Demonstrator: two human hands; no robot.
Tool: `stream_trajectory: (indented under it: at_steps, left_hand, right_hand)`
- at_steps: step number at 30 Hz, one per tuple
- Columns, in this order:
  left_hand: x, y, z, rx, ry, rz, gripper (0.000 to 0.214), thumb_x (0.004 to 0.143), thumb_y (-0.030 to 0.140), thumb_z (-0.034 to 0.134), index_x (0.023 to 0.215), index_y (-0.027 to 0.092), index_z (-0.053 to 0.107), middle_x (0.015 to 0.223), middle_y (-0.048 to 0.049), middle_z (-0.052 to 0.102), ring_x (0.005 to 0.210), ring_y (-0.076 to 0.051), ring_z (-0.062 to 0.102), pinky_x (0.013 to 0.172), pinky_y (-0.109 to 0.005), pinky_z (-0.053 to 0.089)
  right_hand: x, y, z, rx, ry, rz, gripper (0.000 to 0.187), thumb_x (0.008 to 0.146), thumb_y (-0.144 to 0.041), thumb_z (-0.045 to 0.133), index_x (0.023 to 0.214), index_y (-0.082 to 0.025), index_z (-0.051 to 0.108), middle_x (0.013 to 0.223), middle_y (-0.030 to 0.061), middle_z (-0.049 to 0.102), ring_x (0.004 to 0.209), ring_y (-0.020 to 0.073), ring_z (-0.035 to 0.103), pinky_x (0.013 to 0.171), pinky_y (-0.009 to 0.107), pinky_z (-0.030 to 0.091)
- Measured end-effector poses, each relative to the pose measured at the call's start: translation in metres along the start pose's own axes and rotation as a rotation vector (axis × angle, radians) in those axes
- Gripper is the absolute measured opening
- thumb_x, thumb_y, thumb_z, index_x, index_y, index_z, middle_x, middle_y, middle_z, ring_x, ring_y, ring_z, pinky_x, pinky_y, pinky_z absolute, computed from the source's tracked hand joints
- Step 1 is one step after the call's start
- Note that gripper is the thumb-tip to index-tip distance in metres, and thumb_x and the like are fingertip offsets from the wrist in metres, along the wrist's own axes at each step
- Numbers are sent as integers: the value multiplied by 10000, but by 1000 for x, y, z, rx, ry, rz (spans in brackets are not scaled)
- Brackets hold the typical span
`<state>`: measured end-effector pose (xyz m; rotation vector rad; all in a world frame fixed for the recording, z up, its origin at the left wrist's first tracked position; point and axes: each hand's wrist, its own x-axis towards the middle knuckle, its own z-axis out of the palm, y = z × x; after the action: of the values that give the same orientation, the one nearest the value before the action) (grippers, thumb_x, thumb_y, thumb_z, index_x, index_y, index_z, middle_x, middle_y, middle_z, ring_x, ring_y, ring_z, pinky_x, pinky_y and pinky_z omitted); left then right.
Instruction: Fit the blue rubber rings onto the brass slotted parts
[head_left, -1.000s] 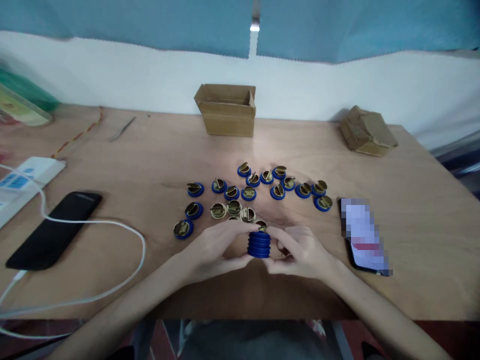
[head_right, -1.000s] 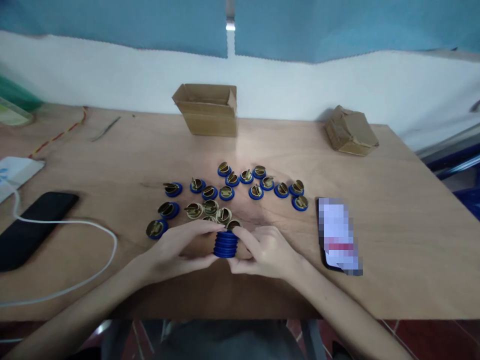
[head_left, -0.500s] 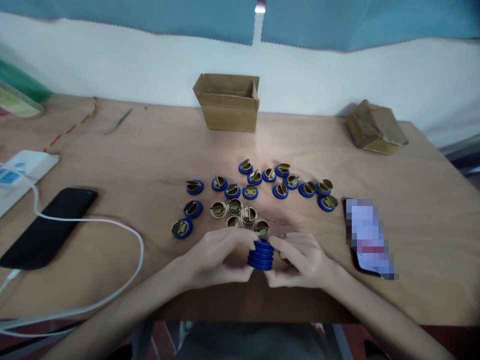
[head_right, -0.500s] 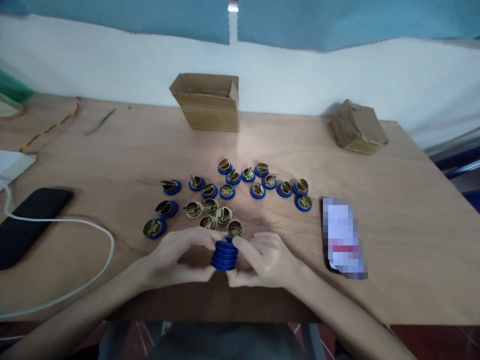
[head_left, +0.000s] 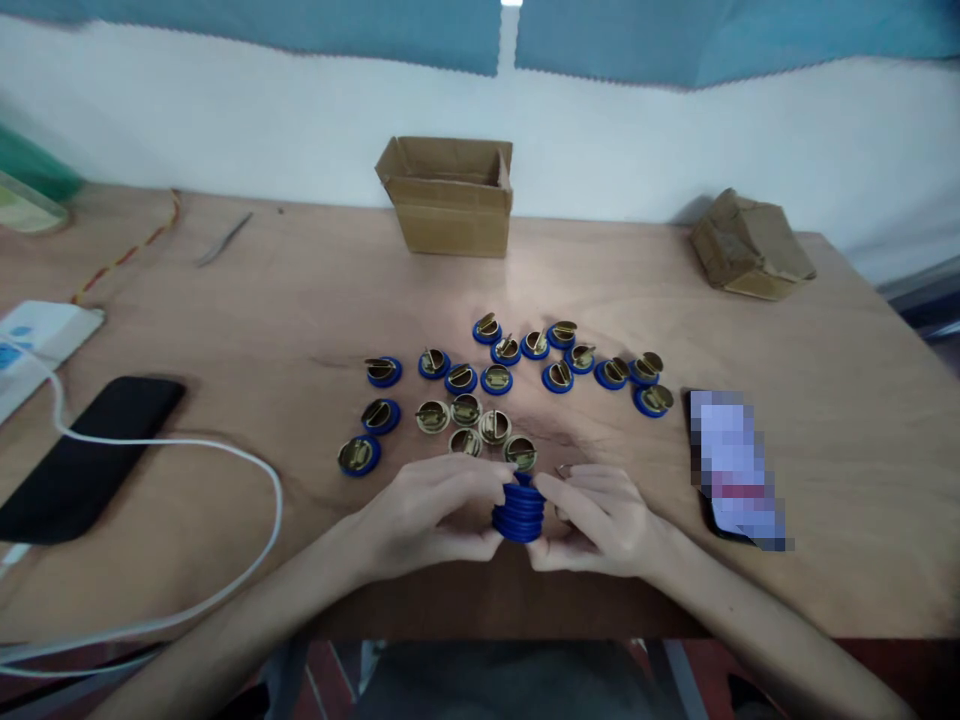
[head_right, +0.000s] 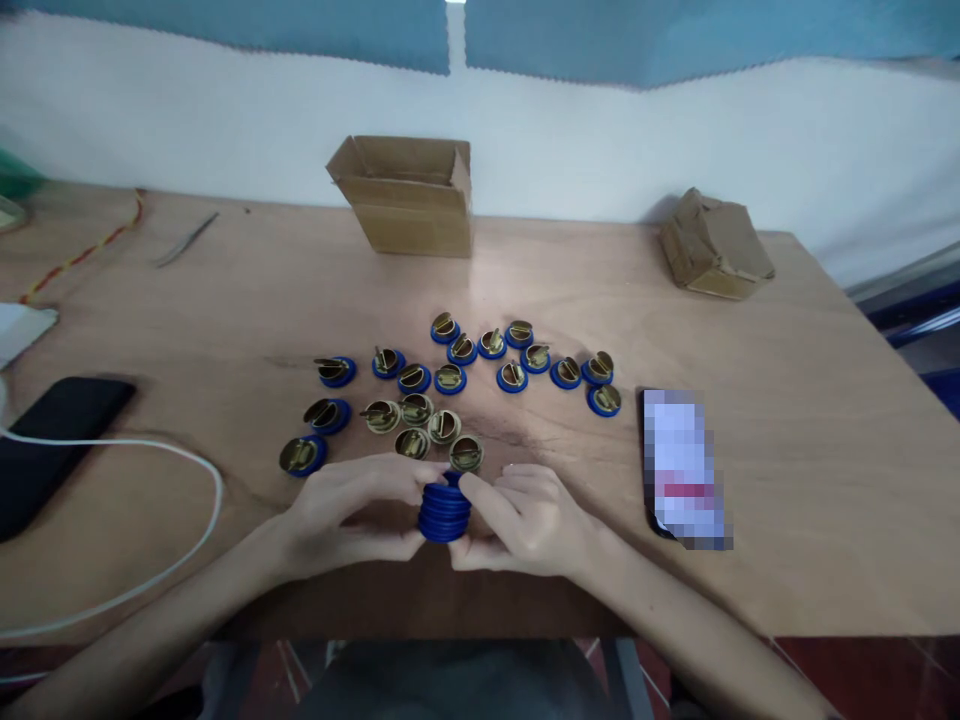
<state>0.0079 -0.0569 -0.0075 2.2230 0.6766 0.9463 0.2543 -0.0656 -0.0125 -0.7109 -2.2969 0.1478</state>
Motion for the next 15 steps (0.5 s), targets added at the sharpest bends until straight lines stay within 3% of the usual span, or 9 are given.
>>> stream_trajectory:
  at_steps: [7,15]
  left_hand:
    - [-5,0,2,-1,19,-51,471,852,190,739,1268,284,537,1161,-29,770,1085,-191,749,924,-280,612]
    - [-6,-2,3,21,9,-48,458,862,188,733,1259,273,521,1176,-46,762,1093,-191,740,935,-295,604]
  right_hand:
    - [0,1,1,49,-7,13,590,882,-308,664,1412,-153,458,561,-47,597,415,149,540,435,288,517]
    - [3,0,1,31,-6,-3,518,910,-281,654,1366,-94,495,551,-43,577,419,145,536,411,278,481]
